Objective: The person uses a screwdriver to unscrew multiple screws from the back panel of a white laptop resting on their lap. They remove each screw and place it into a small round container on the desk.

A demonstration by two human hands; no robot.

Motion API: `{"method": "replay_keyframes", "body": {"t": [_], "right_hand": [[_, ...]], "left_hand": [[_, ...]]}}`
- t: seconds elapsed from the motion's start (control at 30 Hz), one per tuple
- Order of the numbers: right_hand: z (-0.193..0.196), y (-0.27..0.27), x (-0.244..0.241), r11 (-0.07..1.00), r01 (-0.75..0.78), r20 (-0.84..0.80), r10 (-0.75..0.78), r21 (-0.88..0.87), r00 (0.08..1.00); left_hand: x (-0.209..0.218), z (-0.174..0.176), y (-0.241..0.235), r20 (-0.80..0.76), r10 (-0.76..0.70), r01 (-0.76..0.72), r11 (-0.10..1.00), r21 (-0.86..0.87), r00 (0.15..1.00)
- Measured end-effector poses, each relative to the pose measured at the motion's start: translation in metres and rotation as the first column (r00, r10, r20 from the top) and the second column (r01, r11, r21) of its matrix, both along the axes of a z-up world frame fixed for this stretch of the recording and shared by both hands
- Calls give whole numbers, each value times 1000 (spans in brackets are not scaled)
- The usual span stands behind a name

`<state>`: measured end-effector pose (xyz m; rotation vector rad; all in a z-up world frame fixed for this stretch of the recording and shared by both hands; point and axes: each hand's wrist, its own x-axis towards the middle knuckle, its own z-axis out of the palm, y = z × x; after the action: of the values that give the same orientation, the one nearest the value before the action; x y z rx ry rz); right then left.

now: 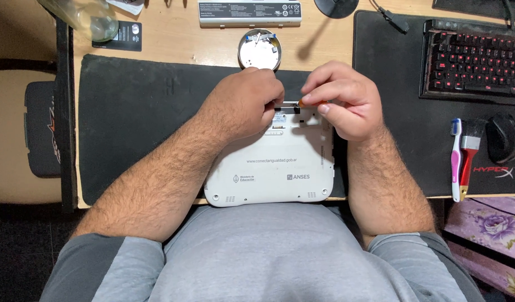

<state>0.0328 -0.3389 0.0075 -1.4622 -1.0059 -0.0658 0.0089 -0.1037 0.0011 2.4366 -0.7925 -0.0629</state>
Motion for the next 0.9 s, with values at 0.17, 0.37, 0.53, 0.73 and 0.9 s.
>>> {"method": "replay_keyframes", "body": {"t": [0.17,0.37,0.53,0.73,0.9], "right_hand": [[-13,-4,-1,999,40,69,-39,-6,997],[-11,-1,0,1000,11,151,-7,-25,988],[-10,1,-5,999,28,92,-26,-21,995],[-4,-1,-4,991,78,178,-58,-109,982],[-10,-4,-4,983,99,214,-65,-156,975]], "left_hand": [[-1,1,1,-2,5,-5,1000,-10,1000],[0,-2,0,10,-5,5,1000,-12,1000],[2,-4,1,16,-14,14,1000,5,1000],[1,0,1,12,-17,17,1000,-3,1000],[2,-1,2,18,-24,24,1000,8,1000]]}}
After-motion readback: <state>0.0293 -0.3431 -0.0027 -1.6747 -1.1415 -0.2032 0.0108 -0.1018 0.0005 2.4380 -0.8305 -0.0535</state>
